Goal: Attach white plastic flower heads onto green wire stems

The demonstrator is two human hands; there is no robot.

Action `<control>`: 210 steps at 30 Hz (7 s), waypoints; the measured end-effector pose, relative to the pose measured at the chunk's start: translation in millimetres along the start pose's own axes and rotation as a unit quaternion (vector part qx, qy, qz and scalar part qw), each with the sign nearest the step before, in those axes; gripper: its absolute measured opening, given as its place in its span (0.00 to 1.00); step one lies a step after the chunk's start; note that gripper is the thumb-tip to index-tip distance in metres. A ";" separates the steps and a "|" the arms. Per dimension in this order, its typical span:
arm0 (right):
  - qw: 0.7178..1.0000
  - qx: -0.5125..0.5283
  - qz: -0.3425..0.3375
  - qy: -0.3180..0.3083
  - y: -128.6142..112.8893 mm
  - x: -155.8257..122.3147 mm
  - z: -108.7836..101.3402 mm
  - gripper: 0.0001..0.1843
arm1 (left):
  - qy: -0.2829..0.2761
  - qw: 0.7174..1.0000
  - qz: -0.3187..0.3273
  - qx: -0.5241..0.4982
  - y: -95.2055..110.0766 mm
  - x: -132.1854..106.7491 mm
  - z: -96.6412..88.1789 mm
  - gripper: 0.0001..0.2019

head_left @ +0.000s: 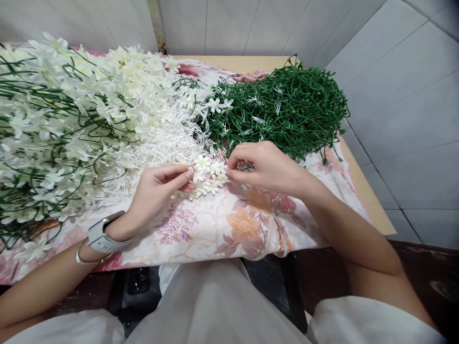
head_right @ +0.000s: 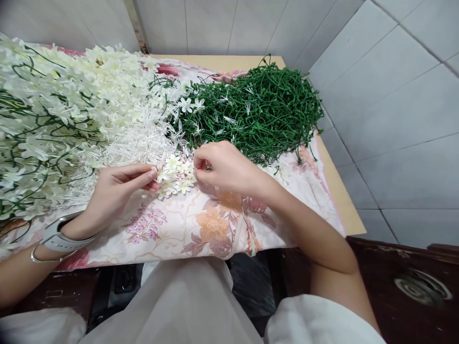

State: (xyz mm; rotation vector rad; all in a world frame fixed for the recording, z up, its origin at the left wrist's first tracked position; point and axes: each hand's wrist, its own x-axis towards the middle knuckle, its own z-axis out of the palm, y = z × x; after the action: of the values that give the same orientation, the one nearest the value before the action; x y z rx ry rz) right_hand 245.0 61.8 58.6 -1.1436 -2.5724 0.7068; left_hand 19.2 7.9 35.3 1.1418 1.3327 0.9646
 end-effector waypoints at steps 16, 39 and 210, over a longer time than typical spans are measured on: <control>0.954 0.261 -0.064 0.134 -12.0 -8.6 41.3 0.03 | -0.108 0.993 -0.046 -0.027 -6.6 -5.6 8.8 0.09; 0.851 0.507 0.069 0.117 -17.9 -12.5 45.6 0.07 | -0.144 0.988 0.033 0.042 -6.9 -6.4 6.1 0.07; 0.962 0.194 -0.086 0.173 -25.3 -27.4 51.2 0.04 | -0.200 0.884 0.158 0.392 -15.2 -22.3 9.2 0.11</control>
State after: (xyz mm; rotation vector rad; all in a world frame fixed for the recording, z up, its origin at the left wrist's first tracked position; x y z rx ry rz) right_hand 226.9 9.7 27.4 -0.8226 -2.0905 0.8361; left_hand 25.9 -17.6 24.5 2.1002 1.2276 0.3326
